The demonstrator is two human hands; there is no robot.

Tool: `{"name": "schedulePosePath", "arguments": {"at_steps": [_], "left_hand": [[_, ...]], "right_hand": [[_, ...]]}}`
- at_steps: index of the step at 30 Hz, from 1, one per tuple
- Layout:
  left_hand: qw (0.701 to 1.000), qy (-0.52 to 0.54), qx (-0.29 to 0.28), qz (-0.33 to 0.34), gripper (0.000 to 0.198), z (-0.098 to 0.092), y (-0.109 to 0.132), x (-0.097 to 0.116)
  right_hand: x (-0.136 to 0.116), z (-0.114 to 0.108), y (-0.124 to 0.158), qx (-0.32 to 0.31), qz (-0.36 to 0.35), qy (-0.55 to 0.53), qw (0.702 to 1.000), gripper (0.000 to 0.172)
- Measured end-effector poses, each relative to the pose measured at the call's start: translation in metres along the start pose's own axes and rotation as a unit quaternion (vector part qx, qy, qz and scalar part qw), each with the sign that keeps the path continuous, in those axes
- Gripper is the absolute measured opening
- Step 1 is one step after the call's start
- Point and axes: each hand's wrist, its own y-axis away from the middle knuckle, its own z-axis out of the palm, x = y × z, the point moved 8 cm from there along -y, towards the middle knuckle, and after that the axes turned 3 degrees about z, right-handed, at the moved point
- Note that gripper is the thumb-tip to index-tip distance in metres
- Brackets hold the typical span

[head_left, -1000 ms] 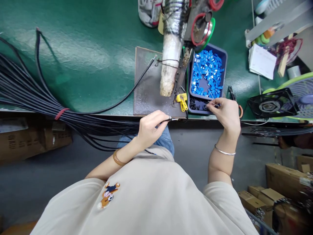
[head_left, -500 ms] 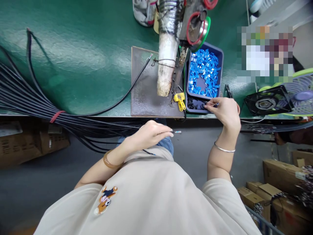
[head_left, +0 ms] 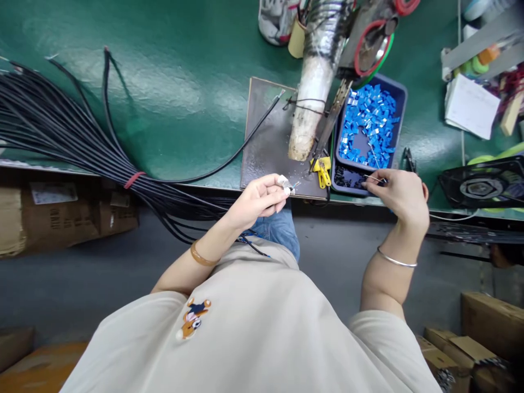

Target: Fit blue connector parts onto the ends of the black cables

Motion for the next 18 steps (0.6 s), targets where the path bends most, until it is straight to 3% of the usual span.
{"name": "schedulePosePath", "arguments": {"at_steps": [2, 4, 7, 9, 11, 15, 18], "left_hand": [[1.0, -0.004, 0.016, 0.01, 0.033, 0.001, -0.002, 0.0], [0.999, -0.025, 0.031, 0.024, 0.031, 0.002, -0.004, 0.0], [0.994, -0.072, 0.056, 0.055, 0.024, 0.004, -0.006, 0.002], [0.989, -0.103, 0.069, 0.076, 0.018, 0.006, -0.007, 0.004], [0.985, -0.127, 0.077, 0.09, 0.013, 0.008, -0.007, 0.004], [0.98, -0.156, 0.084, 0.094, 0.012, 0.011, -0.008, 0.004], [0.979, -0.164, 0.083, 0.092, 0.012, 0.012, -0.009, 0.005]], "right_hand": [[0.005, -0.002, 0.006, 0.032, 0.031, -0.037, 0.998, 0.004], [0.01, -0.011, 0.016, 0.115, 0.055, -0.116, 0.985, 0.005], [0.01, -0.023, 0.039, 0.24, 0.066, -0.243, 0.937, 0.011], [0.001, -0.024, 0.054, 0.268, 0.064, -0.31, 0.91, 0.015], [-0.017, -0.019, 0.067, 0.259, 0.046, -0.372, 0.89, 0.015], [-0.067, 0.006, 0.081, 0.136, -0.014, -0.444, 0.886, 0.012], [-0.093, 0.019, 0.087, 0.091, -0.057, -0.469, 0.877, 0.014]]}}
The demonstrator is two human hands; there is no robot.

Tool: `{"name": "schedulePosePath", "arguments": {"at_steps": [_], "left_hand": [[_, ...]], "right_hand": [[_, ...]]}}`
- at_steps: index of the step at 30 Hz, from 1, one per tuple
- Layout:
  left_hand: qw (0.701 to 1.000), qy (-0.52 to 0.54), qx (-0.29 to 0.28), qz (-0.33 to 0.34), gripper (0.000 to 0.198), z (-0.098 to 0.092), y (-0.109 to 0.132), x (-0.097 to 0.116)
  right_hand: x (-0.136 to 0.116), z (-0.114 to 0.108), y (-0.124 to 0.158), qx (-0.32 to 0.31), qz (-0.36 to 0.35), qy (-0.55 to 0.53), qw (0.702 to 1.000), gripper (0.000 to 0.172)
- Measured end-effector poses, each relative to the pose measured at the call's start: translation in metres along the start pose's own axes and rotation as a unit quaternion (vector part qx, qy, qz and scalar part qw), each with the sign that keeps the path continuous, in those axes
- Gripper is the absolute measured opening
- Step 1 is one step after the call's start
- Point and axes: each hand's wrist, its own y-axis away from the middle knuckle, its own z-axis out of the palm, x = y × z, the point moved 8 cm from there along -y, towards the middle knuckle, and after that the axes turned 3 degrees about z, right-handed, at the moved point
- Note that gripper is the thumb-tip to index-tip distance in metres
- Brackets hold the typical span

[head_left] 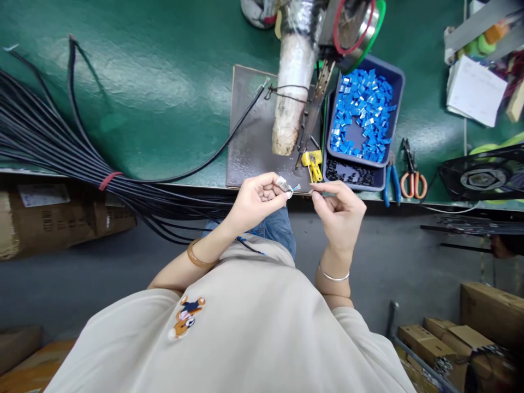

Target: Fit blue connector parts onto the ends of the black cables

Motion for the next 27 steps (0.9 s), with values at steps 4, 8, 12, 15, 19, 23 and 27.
{"name": "schedulePosePath", "arguments": {"at_steps": [4, 8, 12, 15, 19, 23, 27], "left_hand": [[1.0, 0.003, -0.007, -0.002, 0.012, 0.001, -0.001, 0.002], [1.0, 0.001, -0.016, -0.008, 0.012, 0.001, 0.0, 0.002], [1.0, 0.014, -0.018, -0.007, 0.016, 0.0, 0.002, 0.0], [1.0, 0.024, -0.015, 0.0, 0.022, -0.001, 0.003, 0.0], [1.0, 0.01, -0.02, 0.003, 0.013, 0.0, 0.003, 0.0], [1.0, 0.004, -0.009, 0.001, 0.008, -0.002, 0.003, -0.001], [1.0, -0.014, -0.009, 0.006, 0.008, -0.003, 0.003, -0.002]], "right_hand": [[-0.002, 0.014, 0.001, -0.028, -0.013, -0.021, 0.999, 0.02], [0.001, 0.018, 0.002, -0.036, -0.01, -0.038, 0.999, 0.021], [0.005, 0.028, 0.002, -0.071, -0.013, -0.032, 0.997, 0.019], [0.008, 0.025, 0.001, -0.051, -0.005, -0.025, 0.998, 0.016], [0.003, 0.007, 0.0, 0.045, -0.024, -0.011, 0.999, 0.009], [-0.008, 0.008, 0.002, 0.039, -0.066, 0.025, 0.997, 0.007], [-0.01, 0.014, 0.004, 0.01, -0.076, 0.029, 0.997, 0.007]]}}
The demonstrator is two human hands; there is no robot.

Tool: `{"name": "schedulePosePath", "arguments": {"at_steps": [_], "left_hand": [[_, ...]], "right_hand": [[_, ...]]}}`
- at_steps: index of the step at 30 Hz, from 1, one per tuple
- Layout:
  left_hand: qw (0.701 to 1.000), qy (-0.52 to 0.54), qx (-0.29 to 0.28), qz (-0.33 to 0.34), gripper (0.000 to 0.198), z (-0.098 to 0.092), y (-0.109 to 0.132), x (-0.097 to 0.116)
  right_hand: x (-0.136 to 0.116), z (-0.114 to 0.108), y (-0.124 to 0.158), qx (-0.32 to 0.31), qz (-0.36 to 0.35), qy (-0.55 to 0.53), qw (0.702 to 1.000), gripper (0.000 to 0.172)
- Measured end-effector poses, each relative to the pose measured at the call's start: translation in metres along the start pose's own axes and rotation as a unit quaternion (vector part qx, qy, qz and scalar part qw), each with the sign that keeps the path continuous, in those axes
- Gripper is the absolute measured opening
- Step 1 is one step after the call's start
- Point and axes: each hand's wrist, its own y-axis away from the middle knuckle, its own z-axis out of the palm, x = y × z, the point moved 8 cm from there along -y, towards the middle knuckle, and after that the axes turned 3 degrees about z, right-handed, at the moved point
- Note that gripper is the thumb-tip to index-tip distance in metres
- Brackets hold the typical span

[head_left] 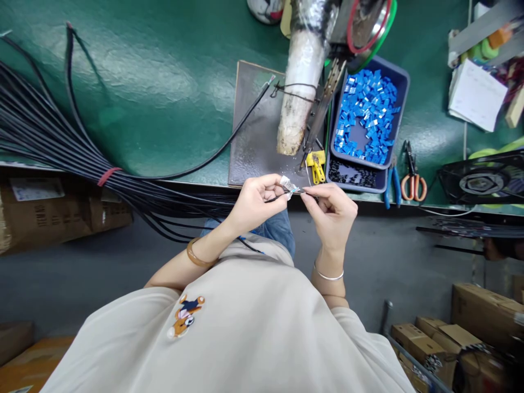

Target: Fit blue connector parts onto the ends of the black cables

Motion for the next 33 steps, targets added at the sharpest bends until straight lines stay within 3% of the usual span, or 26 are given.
{"name": "schedulePosePath", "arguments": {"at_steps": [6, 11, 15, 22, 24, 28, 30, 33], "left_hand": [[0.999, -0.028, -0.022, 0.014, 0.004, 0.003, 0.0, 0.0], [0.999, 0.006, -0.032, 0.009, 0.009, 0.004, -0.001, 0.002], [0.999, 0.014, -0.045, 0.002, 0.009, 0.006, -0.001, 0.003], [0.999, -0.042, -0.026, 0.022, 0.01, 0.003, 0.001, 0.001], [0.996, -0.077, -0.005, 0.045, 0.011, 0.001, 0.003, 0.003], [0.991, -0.101, 0.02, 0.081, 0.009, -0.001, 0.005, 0.008], [0.993, -0.088, 0.009, 0.071, 0.011, 0.0, 0.004, 0.008], [0.998, -0.044, -0.022, 0.041, 0.016, 0.003, 0.002, 0.006]], "right_hand": [[-0.008, 0.005, 0.0, -0.03, -0.054, -0.006, 0.998, 0.012], [-0.001, -0.001, -0.002, -0.001, -0.017, 0.037, 0.999, 0.01], [-0.004, 0.004, -0.001, -0.027, -0.058, 0.046, 0.997, 0.006], [-0.012, 0.009, -0.001, -0.056, -0.086, 0.085, 0.991, 0.007], [-0.01, 0.01, 0.0, -0.067, -0.056, 0.073, 0.993, 0.008], [0.011, 0.017, 0.004, -0.114, 0.083, -0.052, 0.989, 0.018], [0.016, 0.012, 0.004, -0.085, 0.112, -0.09, 0.986, 0.02], [0.011, -0.006, 0.001, 0.014, 0.073, -0.044, 0.996, 0.012]]}}
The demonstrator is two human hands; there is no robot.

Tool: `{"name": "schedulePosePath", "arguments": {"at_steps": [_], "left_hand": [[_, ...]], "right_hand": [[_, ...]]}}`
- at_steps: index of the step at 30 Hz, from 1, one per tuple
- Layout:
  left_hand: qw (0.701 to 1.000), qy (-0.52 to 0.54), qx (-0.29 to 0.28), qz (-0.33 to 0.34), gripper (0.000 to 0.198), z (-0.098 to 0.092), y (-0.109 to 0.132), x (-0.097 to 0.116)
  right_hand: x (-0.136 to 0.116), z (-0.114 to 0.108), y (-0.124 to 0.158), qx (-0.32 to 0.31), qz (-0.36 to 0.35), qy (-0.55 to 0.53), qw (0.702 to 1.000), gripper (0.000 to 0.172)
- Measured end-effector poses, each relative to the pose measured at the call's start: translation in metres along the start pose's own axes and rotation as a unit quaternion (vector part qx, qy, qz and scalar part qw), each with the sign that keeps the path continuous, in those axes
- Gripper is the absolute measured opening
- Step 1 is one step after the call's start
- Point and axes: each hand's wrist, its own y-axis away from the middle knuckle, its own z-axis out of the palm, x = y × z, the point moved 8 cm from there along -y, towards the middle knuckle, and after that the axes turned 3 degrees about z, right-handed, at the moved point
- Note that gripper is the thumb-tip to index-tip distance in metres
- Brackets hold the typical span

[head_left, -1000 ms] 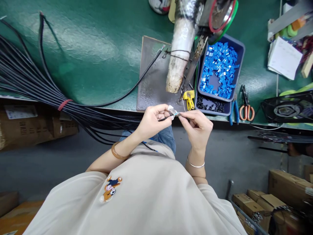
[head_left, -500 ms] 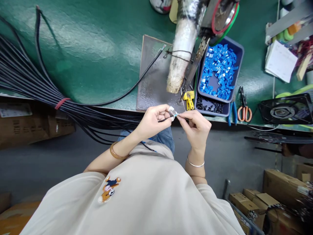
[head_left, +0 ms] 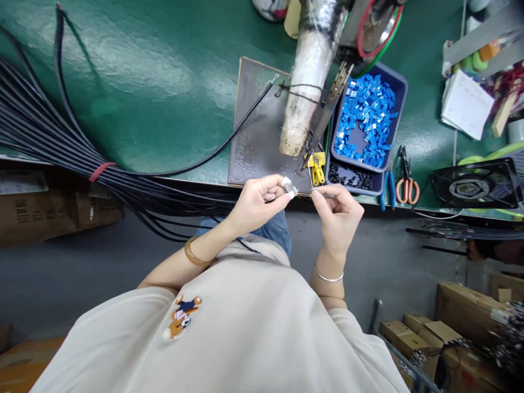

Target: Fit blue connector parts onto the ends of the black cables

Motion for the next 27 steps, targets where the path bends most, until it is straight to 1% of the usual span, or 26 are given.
{"name": "schedulePosePath", "arguments": {"at_steps": [1, 2, 3, 6, 8, 10, 14, 17, 19, 22, 25, 27], "left_hand": [[1.0, 0.017, -0.006, -0.007, 0.017, 0.001, -0.001, 0.0], [0.999, 0.033, -0.01, -0.014, 0.017, 0.001, -0.001, -0.001], [0.999, 0.044, -0.012, -0.021, 0.018, 0.002, -0.002, -0.001], [0.998, 0.059, -0.019, -0.033, 0.019, 0.003, -0.002, -0.004], [0.997, 0.057, -0.022, -0.037, 0.018, 0.003, -0.002, -0.006], [0.997, 0.058, -0.023, -0.038, 0.019, 0.003, -0.002, -0.007], [0.997, 0.063, -0.024, -0.029, 0.018, 0.003, -0.002, -0.005], [0.999, 0.048, -0.017, -0.015, 0.015, 0.002, -0.003, -0.001], [0.999, 0.036, -0.014, -0.004, 0.013, 0.002, -0.003, 0.001], [1.0, 0.025, -0.015, 0.006, 0.013, 0.003, -0.002, 0.002], [1.0, 0.005, -0.017, 0.012, 0.013, 0.004, 0.0, 0.0], [0.999, -0.025, -0.01, 0.031, 0.013, 0.003, 0.0, 0.001]], "right_hand": [[-0.005, -0.002, 0.0, 0.014, -0.027, 0.024, 0.999, 0.008], [-0.011, -0.002, 0.0, 0.015, -0.055, 0.048, 0.997, 0.007], [-0.016, 0.0, 0.001, 0.007, -0.083, 0.069, 0.994, 0.01], [-0.026, 0.01, 0.004, -0.04, -0.15, 0.105, 0.982, 0.023], [-0.029, 0.015, 0.006, -0.07, -0.178, 0.102, 0.976, 0.024], [-0.031, 0.017, 0.008, -0.083, -0.195, 0.099, 0.972, 0.023], [-0.03, 0.013, 0.007, -0.053, -0.201, 0.112, 0.972, 0.021], [-0.026, 0.006, 0.005, -0.017, -0.178, 0.092, 0.98, 0.016], [-0.024, 0.004, 0.005, -0.006, -0.163, 0.074, 0.984, 0.014], [-0.025, 0.008, 0.005, -0.021, -0.172, 0.069, 0.982, 0.012], [-0.027, 0.015, 0.005, -0.036, -0.187, 0.087, 0.978, 0.007], [-0.028, 0.018, 0.005, -0.044, -0.181, 0.098, 0.978, 0.006]]}}
